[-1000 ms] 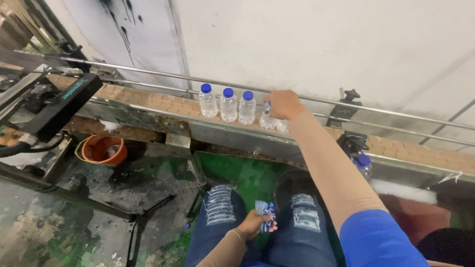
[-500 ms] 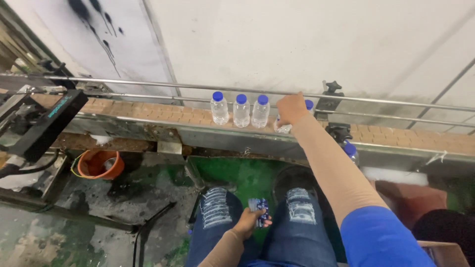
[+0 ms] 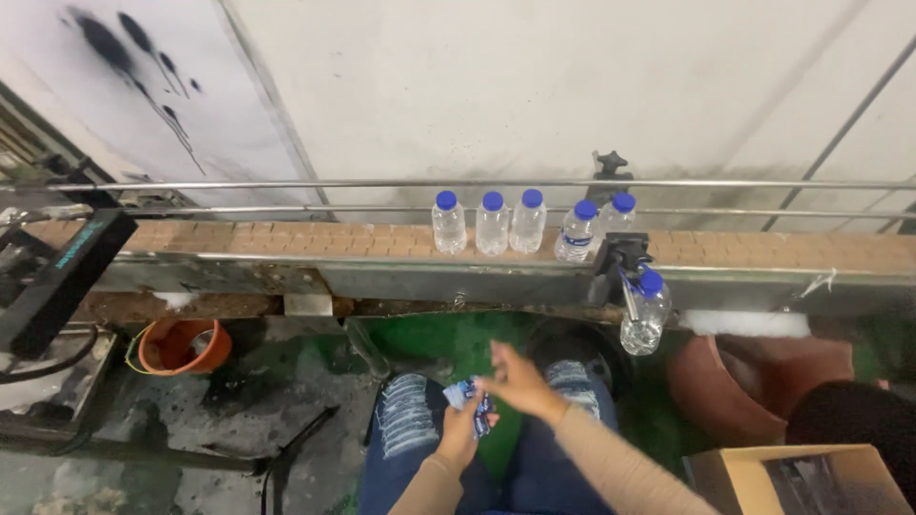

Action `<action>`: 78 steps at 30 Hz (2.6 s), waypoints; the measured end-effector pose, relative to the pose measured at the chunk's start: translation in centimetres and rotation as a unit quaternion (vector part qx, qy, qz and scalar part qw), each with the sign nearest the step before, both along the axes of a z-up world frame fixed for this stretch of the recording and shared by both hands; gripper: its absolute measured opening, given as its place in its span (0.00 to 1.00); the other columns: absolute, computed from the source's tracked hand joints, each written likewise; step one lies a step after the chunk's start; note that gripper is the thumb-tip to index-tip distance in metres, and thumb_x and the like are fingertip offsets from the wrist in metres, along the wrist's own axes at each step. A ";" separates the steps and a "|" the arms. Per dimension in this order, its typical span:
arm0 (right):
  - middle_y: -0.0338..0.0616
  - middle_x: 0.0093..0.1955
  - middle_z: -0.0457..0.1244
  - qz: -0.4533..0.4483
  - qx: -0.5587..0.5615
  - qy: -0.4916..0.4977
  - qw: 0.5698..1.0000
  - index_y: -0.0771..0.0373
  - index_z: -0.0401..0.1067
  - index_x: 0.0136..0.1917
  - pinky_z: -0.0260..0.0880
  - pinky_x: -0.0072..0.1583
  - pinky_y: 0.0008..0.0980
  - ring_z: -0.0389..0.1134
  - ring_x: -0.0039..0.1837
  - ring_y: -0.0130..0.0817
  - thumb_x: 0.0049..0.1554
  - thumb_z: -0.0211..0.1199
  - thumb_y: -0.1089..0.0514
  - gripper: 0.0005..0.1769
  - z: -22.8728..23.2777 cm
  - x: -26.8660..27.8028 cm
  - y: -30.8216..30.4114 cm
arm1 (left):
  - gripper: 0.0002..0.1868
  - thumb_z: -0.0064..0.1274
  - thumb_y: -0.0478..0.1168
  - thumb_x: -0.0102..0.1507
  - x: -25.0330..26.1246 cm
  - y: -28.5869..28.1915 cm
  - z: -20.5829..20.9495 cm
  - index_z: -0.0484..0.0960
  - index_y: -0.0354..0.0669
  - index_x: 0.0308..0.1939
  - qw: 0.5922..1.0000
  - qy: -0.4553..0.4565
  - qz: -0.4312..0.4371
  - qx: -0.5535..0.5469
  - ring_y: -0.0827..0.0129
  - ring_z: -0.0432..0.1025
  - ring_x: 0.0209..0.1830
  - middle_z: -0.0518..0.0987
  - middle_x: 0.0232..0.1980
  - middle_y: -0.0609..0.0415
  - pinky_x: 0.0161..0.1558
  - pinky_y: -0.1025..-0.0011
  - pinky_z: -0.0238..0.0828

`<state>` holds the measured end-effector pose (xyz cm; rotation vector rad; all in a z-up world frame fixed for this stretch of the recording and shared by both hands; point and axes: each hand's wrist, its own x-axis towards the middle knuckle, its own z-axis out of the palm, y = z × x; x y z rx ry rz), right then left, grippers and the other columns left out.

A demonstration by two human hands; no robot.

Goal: Manually applying labels to water bottles as they move along a conveyor belt in a production facility.

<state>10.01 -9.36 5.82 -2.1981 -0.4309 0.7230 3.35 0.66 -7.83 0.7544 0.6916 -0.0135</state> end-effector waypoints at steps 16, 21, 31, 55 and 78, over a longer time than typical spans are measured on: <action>0.48 0.40 0.67 -0.322 0.337 0.155 0.871 0.64 0.71 0.42 0.71 0.46 0.37 0.69 0.42 0.40 0.48 0.63 0.60 0.08 4.2 3.8 -2.5 | 0.19 0.47 0.47 0.60 -1.0 -0.1 -0.8 0.70 0.32 0.44 0.995 -0.047 -0.090 0.012 0.69 0.61 0.16 0.67 0.22 0.49 0.22 0.75 0.56; 0.35 0.49 0.67 -0.201 -0.040 -0.499 0.842 0.52 0.72 0.37 0.29 0.70 0.53 0.64 0.58 0.35 0.55 0.56 0.50 0.09 13.8 14.1 -7.3 | 0.13 0.52 0.42 0.59 -0.6 -0.1 -1.2 0.70 0.36 0.38 0.993 0.001 -0.116 0.032 0.68 0.64 0.18 0.69 0.21 0.51 0.22 0.74 0.61; 0.41 0.51 0.63 0.039 -0.332 -0.375 0.865 0.45 0.62 0.64 0.66 0.51 0.37 0.65 0.51 0.40 0.43 0.68 0.43 0.36 16.6 21.2 -9.7 | 0.11 0.50 0.43 0.61 -0.3 0.0 -0.5 0.69 0.39 0.37 0.984 0.039 -0.167 0.048 0.68 0.64 0.17 0.69 0.20 0.52 0.24 0.73 0.60; 0.42 0.56 0.64 -0.107 -0.058 -0.300 0.946 0.53 0.70 0.41 0.57 0.64 0.46 0.62 0.59 0.41 0.55 0.54 0.50 0.08 18.0 16.6 -7.1 | 0.07 0.44 0.36 0.57 0.0 -0.1 -2.4 0.65 0.36 0.32 0.990 0.037 -0.132 0.006 0.64 0.63 0.16 0.69 0.21 0.46 0.19 0.73 0.60; 0.51 0.74 0.19 -0.161 -0.200 -0.470 0.844 0.47 0.31 0.76 0.70 0.49 0.57 0.29 0.73 0.70 0.50 0.66 0.45 0.54 12.1 18.0 -7.3 | 0.18 0.43 0.46 0.62 -0.5 -0.2 1.0 0.72 0.33 0.47 0.987 0.059 -0.131 0.064 0.66 0.64 0.13 0.74 0.23 0.45 0.22 0.72 0.60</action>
